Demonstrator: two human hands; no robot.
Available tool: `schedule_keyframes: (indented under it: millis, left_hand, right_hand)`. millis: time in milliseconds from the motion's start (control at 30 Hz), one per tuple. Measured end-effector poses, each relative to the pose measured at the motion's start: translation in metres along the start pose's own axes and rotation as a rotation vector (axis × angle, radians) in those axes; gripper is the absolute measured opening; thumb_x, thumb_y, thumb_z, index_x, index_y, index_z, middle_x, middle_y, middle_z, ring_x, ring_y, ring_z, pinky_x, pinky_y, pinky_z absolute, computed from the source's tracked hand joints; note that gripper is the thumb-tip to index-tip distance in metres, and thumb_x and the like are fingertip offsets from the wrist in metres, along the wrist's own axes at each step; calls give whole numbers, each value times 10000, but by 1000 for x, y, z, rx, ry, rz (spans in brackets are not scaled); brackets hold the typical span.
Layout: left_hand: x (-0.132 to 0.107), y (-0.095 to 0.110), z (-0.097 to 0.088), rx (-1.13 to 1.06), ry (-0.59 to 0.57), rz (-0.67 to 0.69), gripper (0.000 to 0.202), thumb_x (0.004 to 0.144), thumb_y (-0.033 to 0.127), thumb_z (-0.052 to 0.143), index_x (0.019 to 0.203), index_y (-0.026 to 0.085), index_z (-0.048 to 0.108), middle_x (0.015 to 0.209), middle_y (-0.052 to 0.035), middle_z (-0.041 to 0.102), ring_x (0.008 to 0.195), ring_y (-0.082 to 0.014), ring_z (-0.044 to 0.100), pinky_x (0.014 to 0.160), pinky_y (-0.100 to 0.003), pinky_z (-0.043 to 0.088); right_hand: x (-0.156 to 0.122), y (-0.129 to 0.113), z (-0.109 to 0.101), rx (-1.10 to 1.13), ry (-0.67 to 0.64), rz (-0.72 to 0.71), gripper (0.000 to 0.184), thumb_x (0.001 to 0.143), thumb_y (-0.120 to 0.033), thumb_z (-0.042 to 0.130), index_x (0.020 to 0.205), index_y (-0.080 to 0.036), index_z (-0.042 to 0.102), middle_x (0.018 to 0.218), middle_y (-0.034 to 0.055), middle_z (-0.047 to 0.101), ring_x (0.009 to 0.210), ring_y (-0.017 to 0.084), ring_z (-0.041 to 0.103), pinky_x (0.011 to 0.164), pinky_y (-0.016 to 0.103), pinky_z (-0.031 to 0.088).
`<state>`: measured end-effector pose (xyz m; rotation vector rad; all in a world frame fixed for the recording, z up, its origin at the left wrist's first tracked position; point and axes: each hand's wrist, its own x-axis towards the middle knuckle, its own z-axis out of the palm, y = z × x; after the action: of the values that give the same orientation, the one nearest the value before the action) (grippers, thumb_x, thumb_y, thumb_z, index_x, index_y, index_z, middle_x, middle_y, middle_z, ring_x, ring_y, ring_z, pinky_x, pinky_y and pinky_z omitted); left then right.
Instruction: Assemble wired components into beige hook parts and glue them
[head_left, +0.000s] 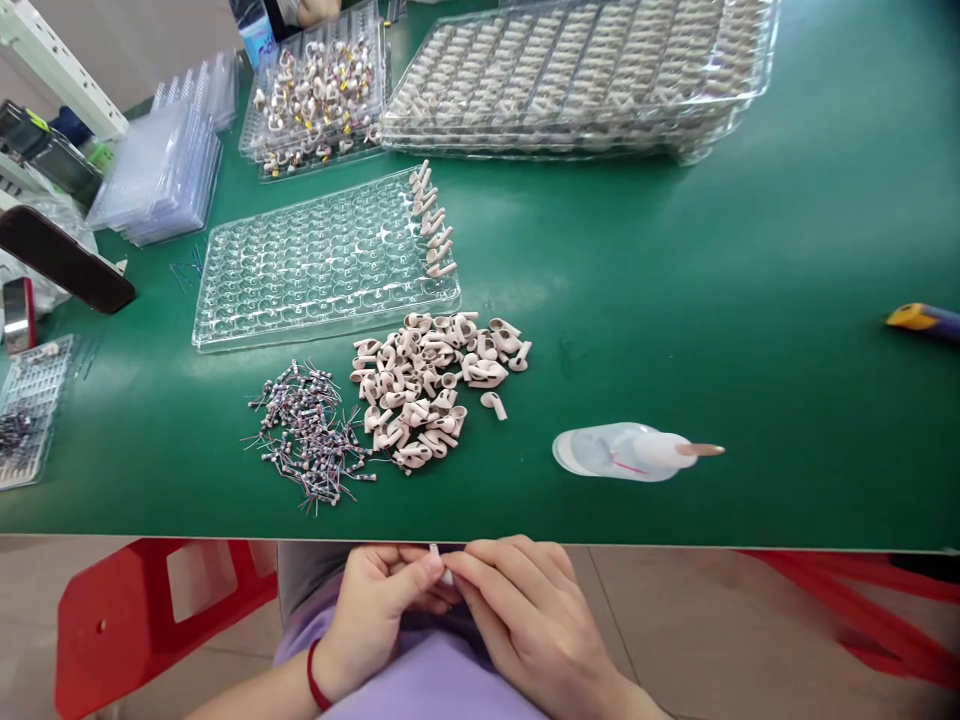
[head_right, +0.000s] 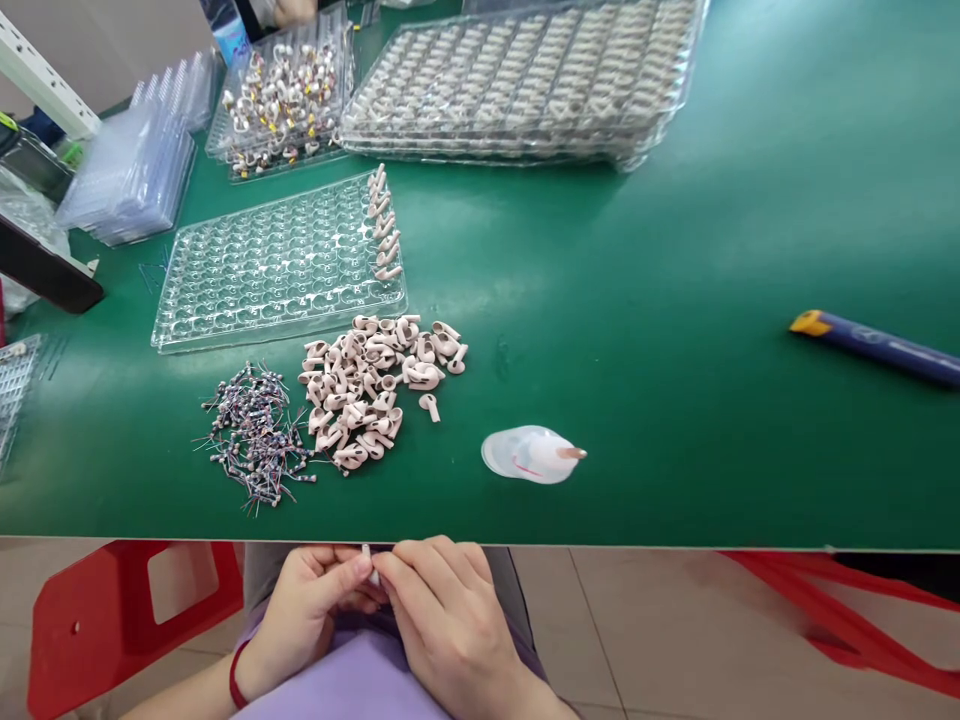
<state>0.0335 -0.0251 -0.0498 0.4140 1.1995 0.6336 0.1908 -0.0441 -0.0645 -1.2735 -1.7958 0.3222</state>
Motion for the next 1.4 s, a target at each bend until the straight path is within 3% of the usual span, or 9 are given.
schedule_keyframes:
  millis: [1033,1400]
  left_hand:
    - [3,-8,17,-150,83,98,289,576,363,905,611,118,756,580,-51,723,522,-102,629,545,-192,494]
    - [3,-1,7,-81,45,-18,367,537,420,916,644,108,755,613,-57,725,533,-108,639,543,-189,498]
  right_hand:
    - [11,-1,-3,-70,-1,-53,230,948,-63,437,841,-160,616,668,38,623,585,135,518,558,304,301]
    - [5,2,-4,-16,-24,-62,194,920,-58,489,878,-146,657,711,47,657,618,138,562,591,299,319]
